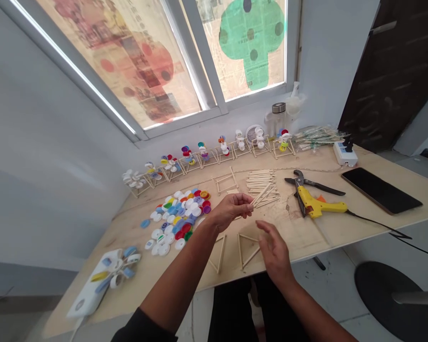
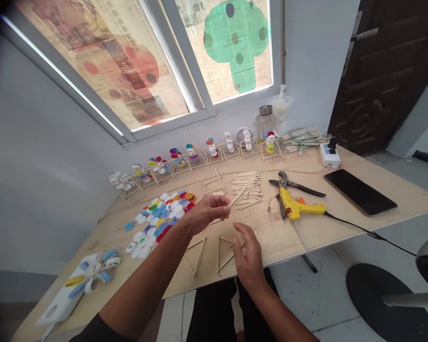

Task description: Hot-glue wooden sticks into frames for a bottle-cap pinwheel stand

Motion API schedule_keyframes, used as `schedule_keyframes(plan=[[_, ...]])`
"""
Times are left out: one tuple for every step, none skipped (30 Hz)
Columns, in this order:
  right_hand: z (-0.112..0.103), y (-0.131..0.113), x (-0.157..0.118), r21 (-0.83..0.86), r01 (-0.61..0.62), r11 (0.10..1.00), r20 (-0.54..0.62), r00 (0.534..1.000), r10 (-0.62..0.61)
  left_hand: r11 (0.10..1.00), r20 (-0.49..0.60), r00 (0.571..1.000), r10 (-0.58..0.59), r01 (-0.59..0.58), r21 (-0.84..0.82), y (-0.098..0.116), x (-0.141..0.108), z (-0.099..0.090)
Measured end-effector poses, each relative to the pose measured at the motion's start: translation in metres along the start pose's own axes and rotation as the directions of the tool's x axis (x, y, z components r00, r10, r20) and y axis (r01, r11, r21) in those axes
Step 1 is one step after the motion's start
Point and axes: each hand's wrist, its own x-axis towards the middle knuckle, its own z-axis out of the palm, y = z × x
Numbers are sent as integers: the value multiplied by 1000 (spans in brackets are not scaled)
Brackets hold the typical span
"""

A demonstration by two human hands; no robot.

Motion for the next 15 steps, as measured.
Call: schedule_keyframes(plan=[[-2,0,2,41,-40,998,-49,998,42,1000,7,1000,2,-2,-3,-1,-5,1],[-4,0,5,75,-69,995,-100,992,76,1000,17,1000,3,-3,-4,-1,-10,2],[-6,-1,8,100,-86,991,-147,984,100,1000,28,1000,5,-5,-5,-2,-14,3],[-9,-1,12,118,-93,989,-189,975,114,1000,39,999,5,-5,-4,-3,-19,5],[-12,-2,16,132,-99,986,-215,968,126,1000,54,999,3,-3,0,-4,-22,6],[-15,-3,21,142,-108,984,-234,962,139,1000,69,998,-3,3,7,-5,-25,7],[-17,-4,24,152,-121,981,-239,959,155,1000,83,997,-9,8,16,-7,-28,7],[-18,-6,27,162,-134,978,-236,957,170,1000,94,995,-14,12,25,-9,-30,8],[-20,-8,30,171,-144,975,-228,957,181,999,100,995,-17,14,33,-11,-31,8],[-20,-9,32,179,-151,972,-216,958,188,999,103,994,-20,15,42,-13,-32,9],[-20,-12,33,188,-154,970,-207,959,193,999,101,995,-21,16,51,-15,-33,9],[-20,-14,33,201,-157,967,-200,960,198,998,97,995,-21,16,62,-17,-34,9],[-20,-16,33,223,-166,961,-193,958,210,997,91,996,-19,12,71,-19,-35,10],[-19,-19,33,250,-179,952,-190,955,229,997,86,996,-14,7,81,-20,-36,10],[-19,-21,32,280,-193,940,-187,950,251,996,81,997,-7,0,89,-21,-37,10]])
